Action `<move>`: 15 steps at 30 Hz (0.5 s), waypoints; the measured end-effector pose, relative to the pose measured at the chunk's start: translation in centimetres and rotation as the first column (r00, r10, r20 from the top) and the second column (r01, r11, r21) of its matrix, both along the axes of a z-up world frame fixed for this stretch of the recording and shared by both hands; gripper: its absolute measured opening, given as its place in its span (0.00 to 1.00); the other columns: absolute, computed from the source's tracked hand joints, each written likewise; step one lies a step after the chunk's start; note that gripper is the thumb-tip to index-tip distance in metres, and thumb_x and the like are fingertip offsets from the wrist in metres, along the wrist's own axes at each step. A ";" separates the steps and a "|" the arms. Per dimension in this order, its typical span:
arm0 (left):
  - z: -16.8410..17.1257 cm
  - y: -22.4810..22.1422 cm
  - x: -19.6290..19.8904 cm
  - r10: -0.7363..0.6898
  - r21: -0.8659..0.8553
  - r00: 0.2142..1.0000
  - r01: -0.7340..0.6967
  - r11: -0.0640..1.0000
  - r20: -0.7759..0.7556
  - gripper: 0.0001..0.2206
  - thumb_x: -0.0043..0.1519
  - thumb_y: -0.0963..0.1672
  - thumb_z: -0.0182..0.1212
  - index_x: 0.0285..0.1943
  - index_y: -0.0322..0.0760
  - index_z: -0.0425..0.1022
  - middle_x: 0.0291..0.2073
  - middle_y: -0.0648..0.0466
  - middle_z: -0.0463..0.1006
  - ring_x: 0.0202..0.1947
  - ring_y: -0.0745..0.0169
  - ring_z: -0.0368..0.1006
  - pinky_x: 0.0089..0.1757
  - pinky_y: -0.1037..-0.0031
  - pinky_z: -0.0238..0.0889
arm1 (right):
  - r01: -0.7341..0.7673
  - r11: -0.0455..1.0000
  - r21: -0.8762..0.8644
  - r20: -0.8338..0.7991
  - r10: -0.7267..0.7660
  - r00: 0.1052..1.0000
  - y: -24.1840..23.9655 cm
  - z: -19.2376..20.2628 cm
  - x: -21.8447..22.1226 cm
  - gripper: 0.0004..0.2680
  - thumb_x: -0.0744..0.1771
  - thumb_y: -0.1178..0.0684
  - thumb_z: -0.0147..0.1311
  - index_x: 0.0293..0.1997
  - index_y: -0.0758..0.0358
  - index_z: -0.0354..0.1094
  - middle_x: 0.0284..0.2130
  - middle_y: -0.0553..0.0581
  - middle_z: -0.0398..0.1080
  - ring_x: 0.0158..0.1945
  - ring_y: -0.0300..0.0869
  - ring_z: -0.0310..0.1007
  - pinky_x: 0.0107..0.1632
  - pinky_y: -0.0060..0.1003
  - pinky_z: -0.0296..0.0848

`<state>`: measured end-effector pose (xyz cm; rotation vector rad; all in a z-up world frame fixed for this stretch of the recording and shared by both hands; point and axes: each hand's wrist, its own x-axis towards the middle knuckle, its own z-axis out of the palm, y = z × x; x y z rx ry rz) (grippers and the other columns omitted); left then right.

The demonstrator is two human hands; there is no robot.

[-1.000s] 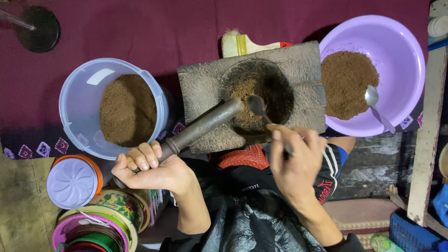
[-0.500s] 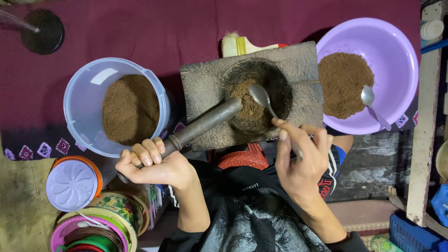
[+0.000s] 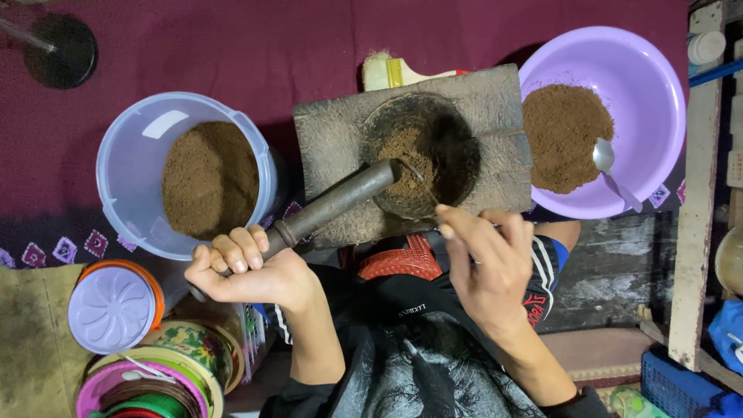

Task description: Grinding brown powder in a stone mortar using a wooden pestle and a spoon

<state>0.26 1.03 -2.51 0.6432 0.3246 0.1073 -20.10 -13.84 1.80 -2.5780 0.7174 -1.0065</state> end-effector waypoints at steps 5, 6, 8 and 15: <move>0.5 -0.4 0.3 0.026 0.063 0.999 -0.028 0.998 0.023 0.19 0.67 0.45 0.56 0.21 0.51 0.54 0.11 0.66 0.52 0.11 0.75 0.48 0.21 0.79 0.49 | 0.014 0.999 0.030 0.012 -0.015 1.000 0.0 -1.1 -1.1 0.06 0.70 0.60 0.56 0.49 0.61 0.79 0.41 0.54 0.80 0.38 0.52 0.70 0.43 0.41 0.62; 0.7 -0.4 0.3 0.024 0.072 0.999 -0.025 0.997 0.022 0.19 0.67 0.45 0.56 0.21 0.51 0.54 0.11 0.66 0.52 0.11 0.75 0.48 0.21 0.79 0.49 | 0.017 0.999 0.040 0.011 -0.017 1.000 0.3 -1.7 -1.7 0.06 0.70 0.60 0.56 0.49 0.61 0.79 0.41 0.54 0.80 0.38 0.52 0.70 0.43 0.41 0.62; 1.2 -0.7 0.4 -0.002 0.098 0.999 -0.002 0.995 0.043 0.19 0.67 0.45 0.55 0.22 0.51 0.55 0.12 0.67 0.53 0.11 0.76 0.49 0.22 0.80 0.49 | 0.002 1.000 0.028 0.050 -0.003 0.999 0.8 -2.8 -3.0 0.06 0.69 0.57 0.59 0.49 0.57 0.81 0.42 0.52 0.81 0.39 0.51 0.70 0.46 0.40 0.63; -0.8 0.8 0.9 -0.053 0.094 0.993 0.043 0.995 0.110 0.17 0.69 0.47 0.52 0.24 0.50 0.56 0.13 0.66 0.54 0.13 0.75 0.51 0.24 0.79 0.53 | 0.014 0.999 -0.040 0.196 -0.006 0.981 1.0 -4.2 -3.1 0.03 0.68 0.55 0.62 0.41 0.57 0.83 0.37 0.51 0.81 0.36 0.46 0.70 0.44 0.34 0.67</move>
